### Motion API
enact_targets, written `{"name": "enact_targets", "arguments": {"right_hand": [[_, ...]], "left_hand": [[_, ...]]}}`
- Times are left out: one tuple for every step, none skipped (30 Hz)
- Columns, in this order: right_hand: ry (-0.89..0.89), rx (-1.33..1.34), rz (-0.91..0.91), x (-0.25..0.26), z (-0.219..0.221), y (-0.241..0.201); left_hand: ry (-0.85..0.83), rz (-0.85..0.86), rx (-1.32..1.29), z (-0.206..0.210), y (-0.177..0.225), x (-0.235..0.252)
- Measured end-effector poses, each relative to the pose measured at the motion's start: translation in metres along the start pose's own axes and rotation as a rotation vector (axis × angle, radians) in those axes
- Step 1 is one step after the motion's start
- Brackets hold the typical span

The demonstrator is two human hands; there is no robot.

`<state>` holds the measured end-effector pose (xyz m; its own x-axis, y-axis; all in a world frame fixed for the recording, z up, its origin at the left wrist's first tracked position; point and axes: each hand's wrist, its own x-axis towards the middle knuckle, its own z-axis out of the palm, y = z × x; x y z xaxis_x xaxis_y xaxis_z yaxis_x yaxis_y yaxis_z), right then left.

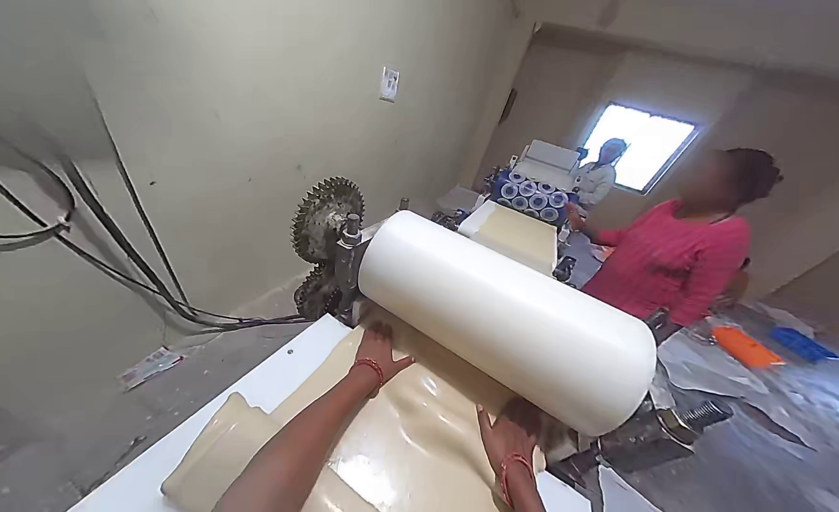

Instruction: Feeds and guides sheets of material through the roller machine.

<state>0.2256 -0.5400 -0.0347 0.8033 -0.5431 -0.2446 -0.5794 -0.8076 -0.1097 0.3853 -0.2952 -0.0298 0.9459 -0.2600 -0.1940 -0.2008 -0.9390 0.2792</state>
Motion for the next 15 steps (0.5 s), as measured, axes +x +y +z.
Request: {"name": "enact_targets", "arguments": {"right_hand": [[0.015, 0.0, -0.003, 0.0, 0.001, 0.001], [0.022, 0.0, -0.006, 0.001, 0.001, 0.001], [0.038, 0.004, -0.011, 0.002, 0.001, 0.001], [0.045, 0.01, -0.014, 0.002, 0.001, 0.001], [0.041, 0.017, -0.017, 0.0, 0.001, 0.001], [0.023, 0.024, -0.019, -0.001, 0.0, 0.001], [0.014, 0.021, -0.021, -0.002, -0.002, 0.0], [0.013, 0.013, -0.025, -0.003, -0.003, 0.0], [0.006, 0.016, -0.028, -0.002, -0.005, -0.001], [-0.005, 0.031, -0.032, -0.003, -0.006, -0.001], [-0.017, 0.05, -0.037, -0.003, -0.006, -0.001], [-0.028, 0.057, -0.045, -0.004, -0.007, 0.0], [-0.04, 0.065, -0.055, -0.004, -0.008, 0.0], [-0.058, 0.076, -0.065, -0.005, -0.01, 0.001], [-0.066, 0.087, -0.078, -0.005, -0.011, 0.003]], "left_hand": [[0.016, 0.004, -0.015, 0.004, -0.001, 0.001], [0.029, 0.009, -0.027, 0.006, -0.001, 0.002], [0.04, 0.013, -0.038, 0.006, -0.002, 0.004], [0.041, 0.013, -0.039, 0.006, -0.002, 0.005], [0.037, 0.011, -0.04, 0.006, -0.002, 0.006], [0.035, 0.006, -0.042, 0.006, -0.002, 0.006], [0.039, 0.001, -0.04, 0.006, -0.002, 0.007], [0.052, -0.001, -0.039, 0.006, -0.002, 0.008], [0.068, -0.001, -0.039, 0.006, -0.001, 0.009], [0.083, -0.002, -0.042, 0.007, -0.001, 0.01], [0.102, -0.002, -0.048, 0.009, -0.002, 0.012], [0.109, -0.003, -0.041, 0.01, -0.002, 0.012], [0.115, 0.0, -0.032, 0.011, -0.002, 0.013], [0.125, 0.007, -0.024, 0.011, -0.002, 0.014], [0.135, 0.013, -0.011, 0.011, -0.002, 0.015]]}}
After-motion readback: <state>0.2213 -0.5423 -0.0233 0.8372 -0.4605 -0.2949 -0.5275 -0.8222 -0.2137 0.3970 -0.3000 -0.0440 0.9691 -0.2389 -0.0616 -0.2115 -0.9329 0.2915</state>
